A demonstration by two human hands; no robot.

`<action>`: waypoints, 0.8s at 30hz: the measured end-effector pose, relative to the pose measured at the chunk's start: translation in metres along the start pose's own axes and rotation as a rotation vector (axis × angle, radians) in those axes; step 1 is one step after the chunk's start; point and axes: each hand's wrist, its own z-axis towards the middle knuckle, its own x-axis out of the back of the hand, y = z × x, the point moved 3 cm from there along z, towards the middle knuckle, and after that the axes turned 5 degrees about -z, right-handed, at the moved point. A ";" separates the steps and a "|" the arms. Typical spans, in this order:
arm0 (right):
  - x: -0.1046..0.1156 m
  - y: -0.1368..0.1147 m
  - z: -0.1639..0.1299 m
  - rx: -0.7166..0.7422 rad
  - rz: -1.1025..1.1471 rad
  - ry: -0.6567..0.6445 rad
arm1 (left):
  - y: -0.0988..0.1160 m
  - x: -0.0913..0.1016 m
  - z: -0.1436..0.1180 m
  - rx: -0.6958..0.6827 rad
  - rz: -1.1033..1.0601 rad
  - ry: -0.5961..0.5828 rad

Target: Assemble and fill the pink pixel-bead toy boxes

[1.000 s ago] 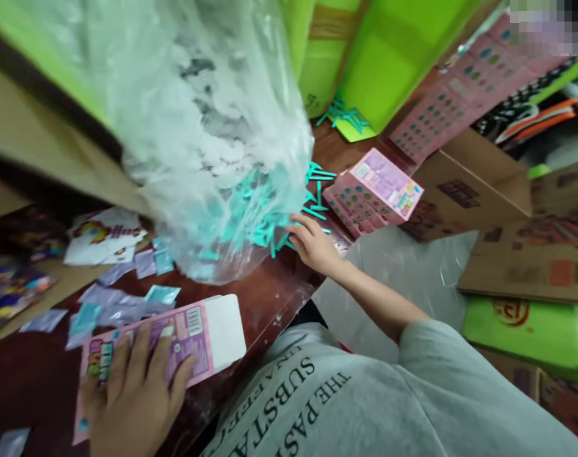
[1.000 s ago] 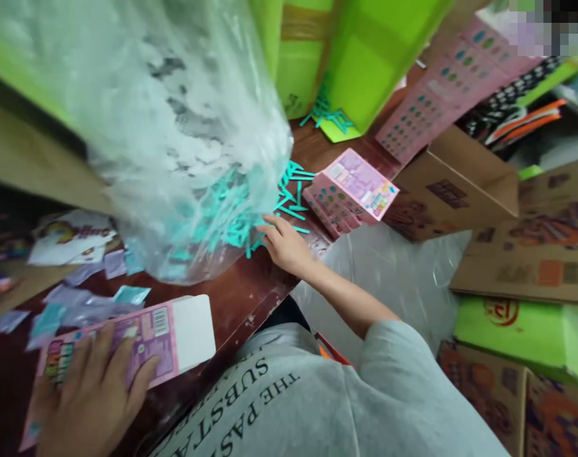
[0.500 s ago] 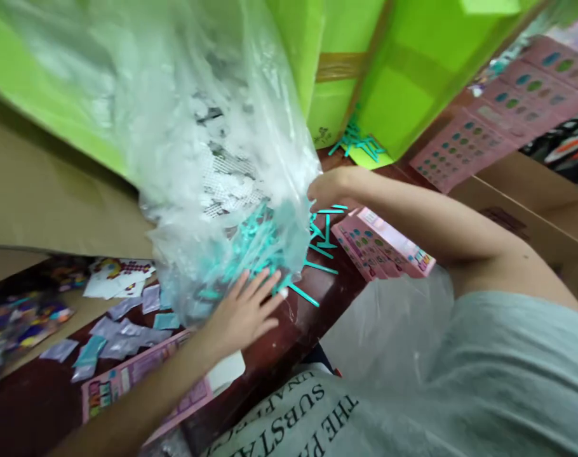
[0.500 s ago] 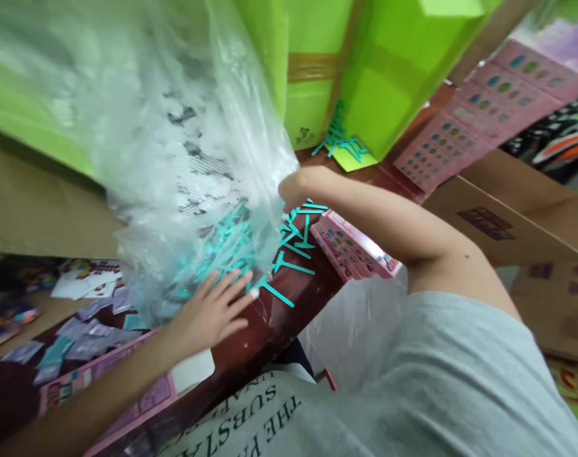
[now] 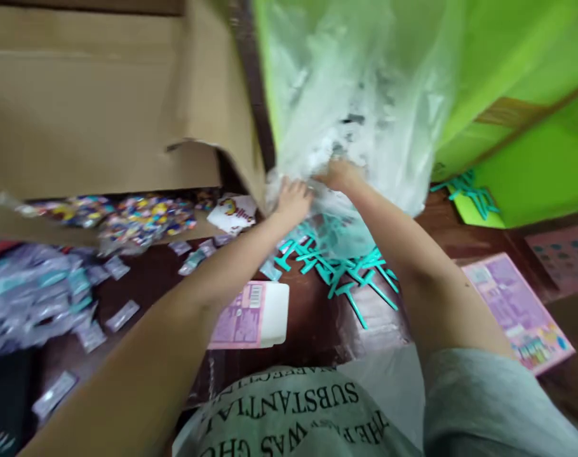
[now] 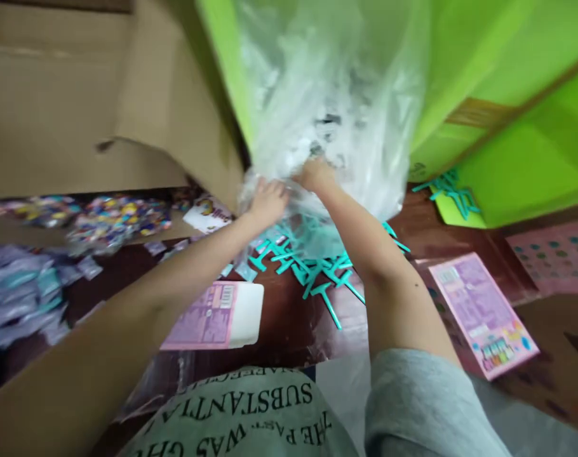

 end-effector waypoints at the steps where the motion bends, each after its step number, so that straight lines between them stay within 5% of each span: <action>1: -0.004 -0.002 0.004 -0.080 -0.005 -0.028 | 0.003 0.002 -0.011 -0.016 -0.018 0.009; 4: 0.008 -0.002 -0.008 -0.192 -0.065 -0.054 | 0.006 0.010 -0.083 -0.211 -0.102 0.030; 8: 0.051 -0.016 -0.078 -0.109 -0.095 0.120 | -0.023 0.006 -0.244 -0.405 -0.204 -0.025; 12: 0.036 -0.124 -0.147 0.415 0.036 0.112 | -0.053 -0.020 -0.362 -0.137 -0.189 -0.042; 14: 0.004 -0.189 -0.149 0.546 0.013 0.052 | -0.059 -0.025 -0.380 -0.055 -0.166 -0.002; 17: -0.042 -0.250 -0.119 0.446 -0.108 0.006 | -0.082 -0.009 -0.366 0.123 -0.108 0.165; 21: -0.064 -0.261 -0.091 0.438 -0.153 -0.026 | -0.149 0.035 -0.321 0.402 -0.017 0.385; 24: -0.058 -0.249 -0.092 0.436 -0.160 -0.028 | -0.187 0.056 -0.301 0.445 -0.004 0.435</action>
